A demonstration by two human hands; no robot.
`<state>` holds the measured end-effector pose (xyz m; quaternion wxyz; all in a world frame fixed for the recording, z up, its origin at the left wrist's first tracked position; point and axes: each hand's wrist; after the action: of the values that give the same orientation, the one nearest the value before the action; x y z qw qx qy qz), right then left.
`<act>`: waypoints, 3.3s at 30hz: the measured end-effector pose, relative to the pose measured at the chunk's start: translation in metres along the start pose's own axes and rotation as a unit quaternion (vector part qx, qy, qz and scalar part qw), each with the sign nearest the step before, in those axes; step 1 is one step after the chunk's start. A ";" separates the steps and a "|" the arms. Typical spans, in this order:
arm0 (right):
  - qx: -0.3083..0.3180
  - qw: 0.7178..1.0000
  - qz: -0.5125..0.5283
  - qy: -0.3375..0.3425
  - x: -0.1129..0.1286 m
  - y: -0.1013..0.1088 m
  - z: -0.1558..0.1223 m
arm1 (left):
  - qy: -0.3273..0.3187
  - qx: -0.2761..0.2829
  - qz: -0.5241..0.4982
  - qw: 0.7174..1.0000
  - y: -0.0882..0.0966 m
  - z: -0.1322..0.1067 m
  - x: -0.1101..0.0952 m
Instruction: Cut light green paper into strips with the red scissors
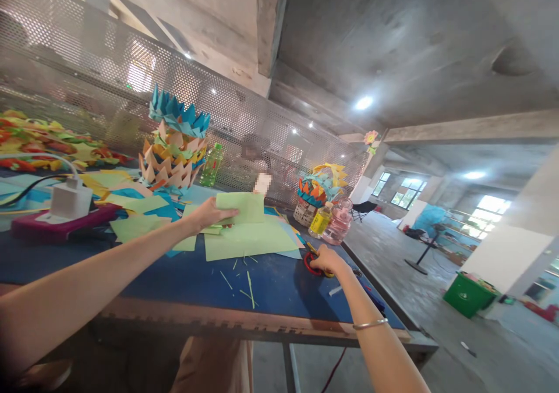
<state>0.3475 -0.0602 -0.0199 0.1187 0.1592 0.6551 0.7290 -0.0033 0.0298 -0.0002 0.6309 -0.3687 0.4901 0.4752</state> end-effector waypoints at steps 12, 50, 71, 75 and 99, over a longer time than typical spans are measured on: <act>0.022 0.843 0.524 0.121 0.095 0.018 -0.031 | -0.017 -0.053 0.006 0.998 0.006 -0.001 -0.007; 0.098 0.741 0.598 0.290 0.179 -0.014 -0.041 | 0.008 -0.078 -0.119 0.990 0.001 -0.001 -0.009; 0.069 0.765 0.566 0.301 0.178 -0.016 -0.039 | -0.006 -0.056 -0.100 0.993 0.000 -0.002 -0.009; 0.057 0.767 0.565 0.299 0.178 -0.018 -0.039 | -0.009 -0.050 -0.099 0.994 0.001 0.000 -0.006; 0.026 0.786 0.569 0.238 0.182 -0.021 -0.041 | -0.001 -0.040 -0.089 0.995 0.001 -0.003 -0.009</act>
<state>0.1636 -0.0263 -0.0306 -0.4819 0.3274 0.4718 0.6618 -0.0053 0.0252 0.0076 0.6562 -0.4352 0.4350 0.4369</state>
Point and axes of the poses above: each hand's wrist, its own z-axis towards the middle knuckle, its own y-axis out of the back of the hand, x = y × z, and after that the axes turned 3 degrees about -x, right-handed
